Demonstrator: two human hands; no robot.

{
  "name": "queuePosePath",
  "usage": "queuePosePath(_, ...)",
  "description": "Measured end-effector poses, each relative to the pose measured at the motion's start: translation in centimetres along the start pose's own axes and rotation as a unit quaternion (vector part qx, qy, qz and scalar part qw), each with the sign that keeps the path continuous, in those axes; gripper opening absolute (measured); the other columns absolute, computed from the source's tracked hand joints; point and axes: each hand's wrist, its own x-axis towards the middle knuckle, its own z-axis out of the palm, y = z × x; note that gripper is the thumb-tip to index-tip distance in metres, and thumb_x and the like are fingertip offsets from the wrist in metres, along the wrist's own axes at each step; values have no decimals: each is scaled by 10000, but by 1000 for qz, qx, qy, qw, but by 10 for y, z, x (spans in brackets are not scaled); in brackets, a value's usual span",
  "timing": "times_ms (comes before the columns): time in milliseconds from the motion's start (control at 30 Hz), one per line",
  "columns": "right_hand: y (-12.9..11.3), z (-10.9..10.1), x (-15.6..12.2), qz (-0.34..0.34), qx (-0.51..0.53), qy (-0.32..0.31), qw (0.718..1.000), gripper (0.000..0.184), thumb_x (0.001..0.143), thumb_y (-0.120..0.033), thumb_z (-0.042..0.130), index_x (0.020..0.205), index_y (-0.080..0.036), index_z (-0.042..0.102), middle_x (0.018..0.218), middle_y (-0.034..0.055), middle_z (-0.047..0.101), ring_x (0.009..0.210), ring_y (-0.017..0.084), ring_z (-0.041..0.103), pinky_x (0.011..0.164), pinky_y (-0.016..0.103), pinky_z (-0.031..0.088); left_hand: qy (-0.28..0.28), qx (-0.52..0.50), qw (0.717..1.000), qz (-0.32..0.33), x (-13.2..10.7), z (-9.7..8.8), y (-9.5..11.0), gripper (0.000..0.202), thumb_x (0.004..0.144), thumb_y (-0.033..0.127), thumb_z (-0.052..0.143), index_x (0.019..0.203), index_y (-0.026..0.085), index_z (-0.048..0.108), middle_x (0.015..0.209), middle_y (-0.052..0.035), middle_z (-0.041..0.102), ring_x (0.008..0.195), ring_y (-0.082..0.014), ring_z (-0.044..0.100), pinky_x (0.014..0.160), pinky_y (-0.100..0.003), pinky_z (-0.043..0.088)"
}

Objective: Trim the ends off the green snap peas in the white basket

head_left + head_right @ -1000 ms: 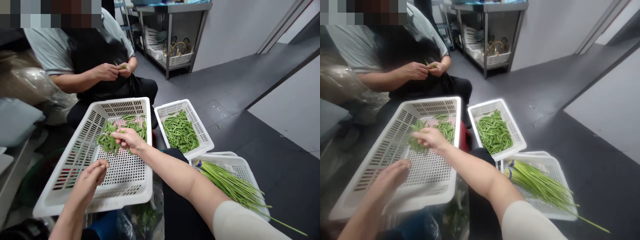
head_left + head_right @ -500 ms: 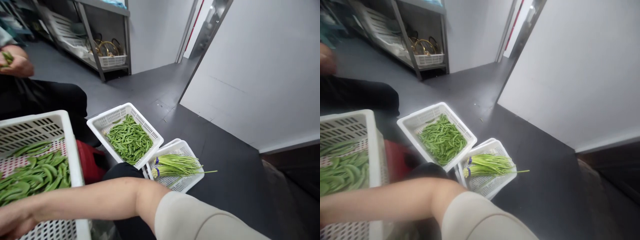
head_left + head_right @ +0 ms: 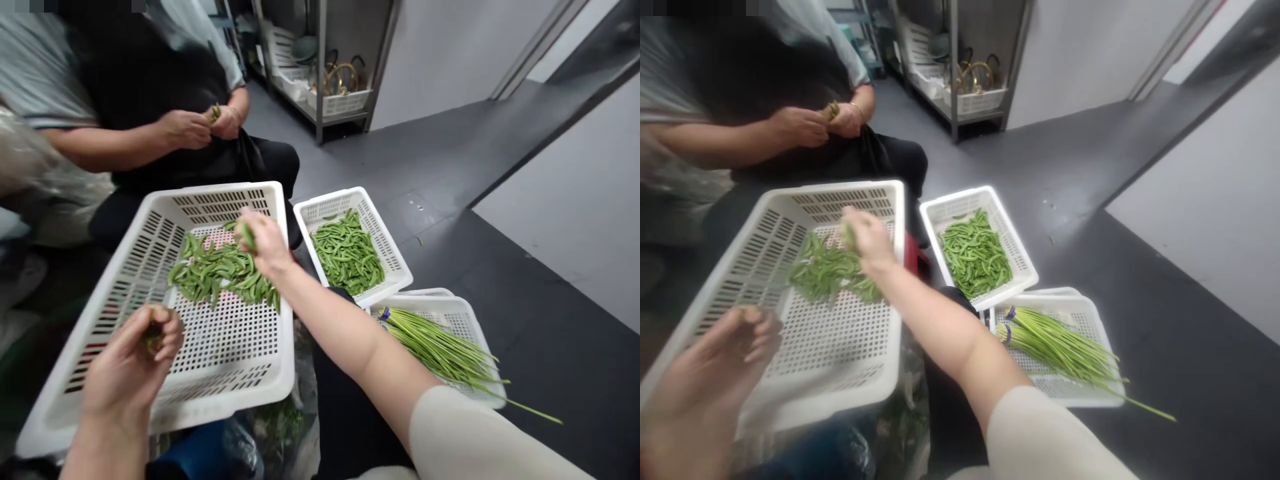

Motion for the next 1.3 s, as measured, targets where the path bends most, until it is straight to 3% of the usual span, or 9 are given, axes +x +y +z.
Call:
queuePosePath(100,-19,-16,11,71,117,9,991,227,926,-224,404,707,-181,444,537,-54,497,432,59,446,443,171,380,2,7,1000,-28,13,1,0,43,534,147,526,575,160,526,717,-50,616,537,-82,460,378,-135,307)
queuePosePath(167,-23,-20,12,108,136,-43,984,169,897,-179,421,731,-177,446,526,-68,477,384,46,397,393,152,327,-27,130,991,-1,33,5,-6,80,529,153,515,608,165,520,578,0,535,427,-61,320,348,-151,223)
queuePosePath(267,-17,-17,11,114,109,-113,981,154,875,-169,472,722,-171,451,456,-112,354,318,18,244,339,133,184,-54,375,922,80,69,17,-22,174,663,265,420,691,179,569,458,42,401,394,-100,289,385,-208,260)
queuePosePath(467,-7,-8,9,109,-12,-150,983,221,895,-156,471,677,-160,437,419,-119,344,311,6,232,342,133,135,-52,530,836,136,121,50,-54,137,616,308,560,634,199,641,610,-57,644,730,-244,599,645,-282,413)
queuePosePath(633,-8,-10,10,80,-110,-140,981,210,882,-165,492,679,-162,440,451,-106,374,334,12,240,350,151,149,-83,582,794,154,118,38,-51,128,624,317,581,541,220,586,572,-49,635,650,-229,588,587,-275,372)
queuePosePath(733,-4,-13,11,39,-241,-131,961,179,862,-232,540,705,-160,489,502,-85,420,376,24,293,382,163,198,-49,553,816,164,94,19,-37,196,657,390,566,569,215,571,513,-4,574,531,-176,513,518,-257,338)
queuePosePath(900,17,-8,4,-57,-536,-191,820,211,731,-356,697,763,-161,623,701,-6,599,657,106,540,599,211,379,-5,363,910,201,46,2,-26,245,649,432,585,617,189,572,520,31,512,510,-126,447,506,-236,359)
queuePosePath(1100,36,-2,-17,-195,-621,-324,686,153,856,-241,539,942,-200,659,908,28,680,821,142,593,701,246,382,43,320,929,183,19,-5,-20,297,613,442,632,753,182,654,599,15,584,592,-152,508,550,-251,390)
queuePosePath(1300,37,-2,-29,-270,-715,-384,519,231,853,-128,457,965,-226,633,925,34,666,824,167,590,557,250,309,23,366,913,179,12,-7,-6,243,628,412,533,529,194,569,570,0,582,650,-181,525,580,-259,406)
